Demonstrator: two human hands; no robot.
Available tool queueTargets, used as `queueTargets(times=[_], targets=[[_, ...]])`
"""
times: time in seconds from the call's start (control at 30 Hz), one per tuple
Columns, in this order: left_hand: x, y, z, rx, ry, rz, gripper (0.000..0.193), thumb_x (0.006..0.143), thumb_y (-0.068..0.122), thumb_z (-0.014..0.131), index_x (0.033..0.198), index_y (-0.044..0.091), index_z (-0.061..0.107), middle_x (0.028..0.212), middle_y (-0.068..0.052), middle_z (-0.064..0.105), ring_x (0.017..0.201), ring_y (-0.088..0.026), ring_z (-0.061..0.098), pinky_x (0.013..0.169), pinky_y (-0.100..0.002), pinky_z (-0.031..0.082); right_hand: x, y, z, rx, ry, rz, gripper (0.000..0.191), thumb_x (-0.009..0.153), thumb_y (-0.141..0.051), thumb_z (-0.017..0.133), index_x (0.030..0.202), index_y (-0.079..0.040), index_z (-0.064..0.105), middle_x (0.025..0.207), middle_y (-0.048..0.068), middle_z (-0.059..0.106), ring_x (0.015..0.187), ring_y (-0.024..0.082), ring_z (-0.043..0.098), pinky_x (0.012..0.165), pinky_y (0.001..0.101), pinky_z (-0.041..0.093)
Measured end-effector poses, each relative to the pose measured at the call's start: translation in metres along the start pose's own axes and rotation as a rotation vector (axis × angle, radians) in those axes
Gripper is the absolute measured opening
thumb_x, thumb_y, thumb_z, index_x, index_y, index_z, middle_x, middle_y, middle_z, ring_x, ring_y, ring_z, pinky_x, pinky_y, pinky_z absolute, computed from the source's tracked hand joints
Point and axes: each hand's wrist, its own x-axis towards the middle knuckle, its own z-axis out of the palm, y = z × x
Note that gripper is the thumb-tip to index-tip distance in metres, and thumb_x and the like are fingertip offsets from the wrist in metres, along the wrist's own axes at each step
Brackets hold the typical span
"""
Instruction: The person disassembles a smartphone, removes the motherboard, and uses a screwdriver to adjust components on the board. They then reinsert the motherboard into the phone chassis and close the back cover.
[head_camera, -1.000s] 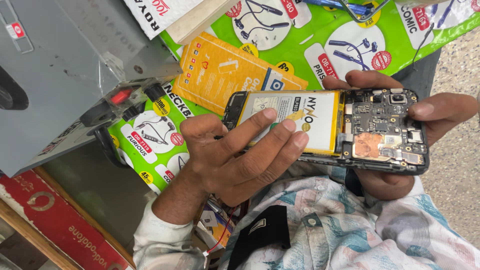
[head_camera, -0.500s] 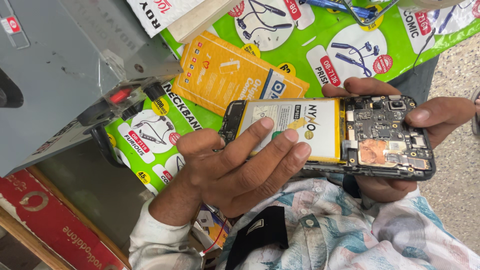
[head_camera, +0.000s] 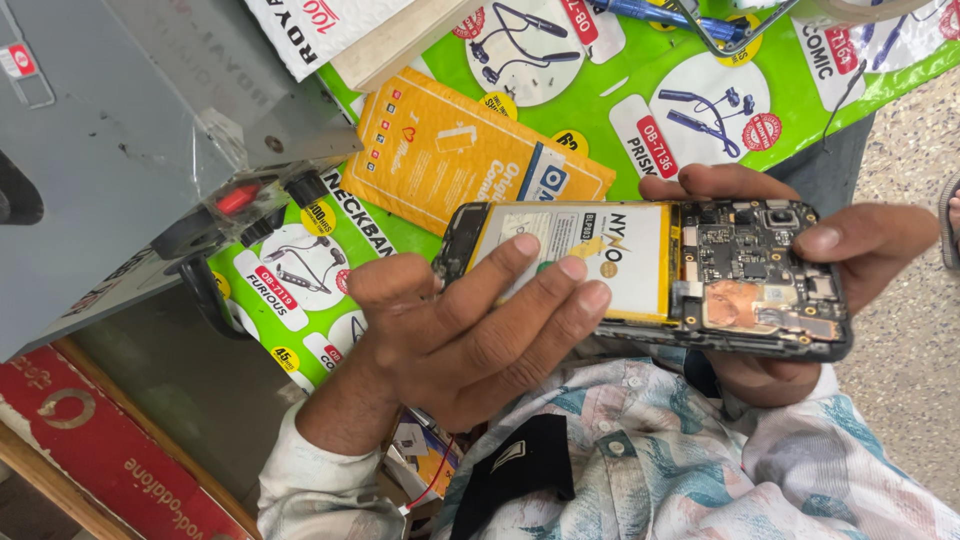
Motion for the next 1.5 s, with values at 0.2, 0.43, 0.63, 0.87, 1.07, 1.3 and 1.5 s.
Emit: queueTargets(times=[0.2, 0.43, 0.63, 0.87, 1.07, 1.3, 1.5], targets=[[-0.001, -0.003, 0.006, -0.076, 0.01, -0.058, 0.024, 0.112, 0.01, 0.06, 0.133, 0.013, 0.071, 0.131, 0.002, 0.068, 0.123, -0.016, 0.07, 0.083, -0.036, 0.03, 0.004, -0.056, 0.009, -0.716, -0.033, 0.458, 0.065, 0.1, -0.009, 0.047, 0.158, 0.002, 0.018, 0.169, 0.029, 0.008, 0.15, 0.041, 0.032, 0.11, 0.0473, 0.049], [0.0, -0.001, 0.005, -0.081, 0.01, -0.065, 0.025, 0.108, 0.01, 0.059, 0.13, 0.012, 0.072, 0.128, 0.001, 0.071, 0.118, -0.016, 0.072, 0.081, -0.037, 0.03, 0.016, -0.008, 0.021, -0.871, -0.133, -0.078, 0.061, 0.102, -0.005, 0.058, 0.156, 0.0, 0.032, 0.167, 0.027, 0.029, 0.15, 0.037, 0.042, 0.115, 0.044, 0.05], [0.0, -0.001, 0.005, -0.06, 0.015, -0.042, 0.024, 0.109, 0.01, 0.062, 0.131, 0.012, 0.072, 0.129, 0.0, 0.07, 0.118, -0.017, 0.072, 0.082, -0.037, 0.03, 0.012, 0.01, 0.006, -0.966, 0.017, -0.396, 0.049, 0.09, -0.004, 0.074, 0.125, 0.008, 0.043, 0.145, 0.042, 0.042, 0.136, 0.052, 0.051, 0.103, 0.0542, 0.057], [0.001, -0.002, 0.006, -0.054, 0.011, -0.056, 0.024, 0.108, 0.008, 0.063, 0.13, 0.01, 0.072, 0.128, -0.001, 0.07, 0.116, -0.016, 0.072, 0.081, -0.038, 0.03, 0.019, 0.041, 0.04, -1.248, 0.071, -0.656, 0.04, 0.095, -0.009, 0.071, 0.118, -0.003, 0.039, 0.135, 0.043, 0.051, 0.121, 0.051, 0.063, 0.097, 0.0558, 0.061], [0.002, -0.001, 0.007, -0.073, 0.023, -0.066, 0.022, 0.107, 0.009, 0.064, 0.126, 0.01, 0.073, 0.125, -0.001, 0.071, 0.114, -0.016, 0.072, 0.081, -0.038, 0.031, 0.026, 0.044, 0.056, -1.321, 0.068, -0.626, 0.039, 0.1, -0.01, 0.07, 0.123, -0.005, 0.039, 0.133, 0.04, 0.053, 0.12, 0.047, 0.065, 0.098, 0.0533, 0.063], [0.003, -0.002, 0.01, -0.059, 0.043, -0.061, 0.02, 0.106, 0.009, 0.068, 0.125, 0.01, 0.074, 0.125, 0.0, 0.071, 0.114, -0.015, 0.072, 0.081, -0.038, 0.03, 0.024, 0.049, 0.057, -1.351, 0.089, -0.649, 0.042, 0.1, -0.01, 0.072, 0.125, -0.008, 0.039, 0.131, 0.037, 0.056, 0.12, 0.045, 0.068, 0.099, 0.053, 0.064], [0.003, -0.001, 0.012, -0.09, 0.045, -0.08, 0.02, 0.105, 0.008, 0.07, 0.124, 0.009, 0.073, 0.125, -0.001, 0.07, 0.114, -0.016, 0.072, 0.082, -0.038, 0.031, 0.031, 0.043, 0.051, -1.416, -0.001, -0.695, 0.045, 0.095, -0.011, 0.073, 0.123, -0.01, 0.038, 0.128, 0.038, 0.056, 0.119, 0.046, 0.067, 0.096, 0.0536, 0.065]])
